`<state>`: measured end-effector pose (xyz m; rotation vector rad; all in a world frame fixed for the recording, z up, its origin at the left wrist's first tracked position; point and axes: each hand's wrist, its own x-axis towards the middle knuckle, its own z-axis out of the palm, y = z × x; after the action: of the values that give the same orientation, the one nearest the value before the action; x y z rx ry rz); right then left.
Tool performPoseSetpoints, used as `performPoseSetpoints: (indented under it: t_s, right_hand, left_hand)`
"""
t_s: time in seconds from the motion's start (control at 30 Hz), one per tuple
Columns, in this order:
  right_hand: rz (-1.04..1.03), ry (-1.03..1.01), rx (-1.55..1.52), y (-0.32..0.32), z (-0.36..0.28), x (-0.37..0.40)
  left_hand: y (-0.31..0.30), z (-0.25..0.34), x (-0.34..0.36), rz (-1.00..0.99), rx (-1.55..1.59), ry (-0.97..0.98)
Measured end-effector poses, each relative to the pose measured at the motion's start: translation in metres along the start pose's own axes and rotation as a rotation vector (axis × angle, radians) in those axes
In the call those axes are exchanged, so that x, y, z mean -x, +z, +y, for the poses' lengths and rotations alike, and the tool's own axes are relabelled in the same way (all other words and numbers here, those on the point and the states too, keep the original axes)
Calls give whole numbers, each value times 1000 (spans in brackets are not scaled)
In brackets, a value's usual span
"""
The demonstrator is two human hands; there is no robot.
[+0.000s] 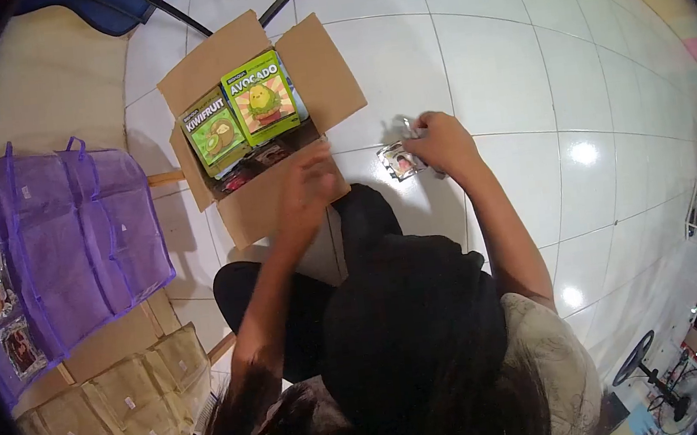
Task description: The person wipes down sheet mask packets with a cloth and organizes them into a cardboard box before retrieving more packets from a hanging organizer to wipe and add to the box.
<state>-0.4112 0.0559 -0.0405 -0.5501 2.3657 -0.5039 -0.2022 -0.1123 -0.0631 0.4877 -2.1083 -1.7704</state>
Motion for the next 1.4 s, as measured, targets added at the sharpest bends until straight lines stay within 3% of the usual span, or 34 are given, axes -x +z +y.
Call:
performPoseSetpoints:
  t_s: [0.07,0.13,0.17,0.3,0.4,0.5,0.6,0.63,0.73,0.83,0.97,1.07,1.1,1.23,1.37,1.4]
  right_hand:
    - [-93,-84,-113,-18,-48,21]
    - [-105,-354,-328,-4,-68,30]
    - [-268,-259,-449,0,-83,38]
    - [-44,-677,-508,29,-95,38]
    - [108,-844,-320,37,-78,25]
    - [264,-623,-293,55,-72,27]
    - [207,-949,-166,71,-67,33]
    - [176,-1010,-202,72,-68,36]
    - [156,-849,-140,71,-63,21]
    - [314,-692,-266,76,-64,20]
    - [171,-1118,-149,82,-57,35]
    - [223,-633,-191,78,-59,19]
    - [251,-568,-259,73,-62,19]
    - [180,-1006,-170,84,-65,36]
    - [244,-583,-214,75,-75,18]
    - [239,-707,-203,76,-75,18]
  left_hand:
    - [35,14,0,67,229,-44]
    - [50,21,-4,139,552,-220]
    - [49,17,-4,144,693,-329]
    - [30,35,-15,193,1235,-489]
    - [17,26,-7,273,1298,-560]
    - [19,25,0,155,1162,-502]
    - [16,9,3,263,1107,-645]
    - [17,4,3,266,1151,-615]
    - [21,0,6,344,1053,-649]
    - [26,11,8,380,1146,-594]
    - [15,-5,14,335,1172,-559]
    - [19,7,10,369,1209,-580]
    - [21,10,10,401,1200,-609]
    - [23,0,22,271,1170,-488]
    - [22,-2,14,297,1148,-586]
    - [24,2,12,311,1135,-600]
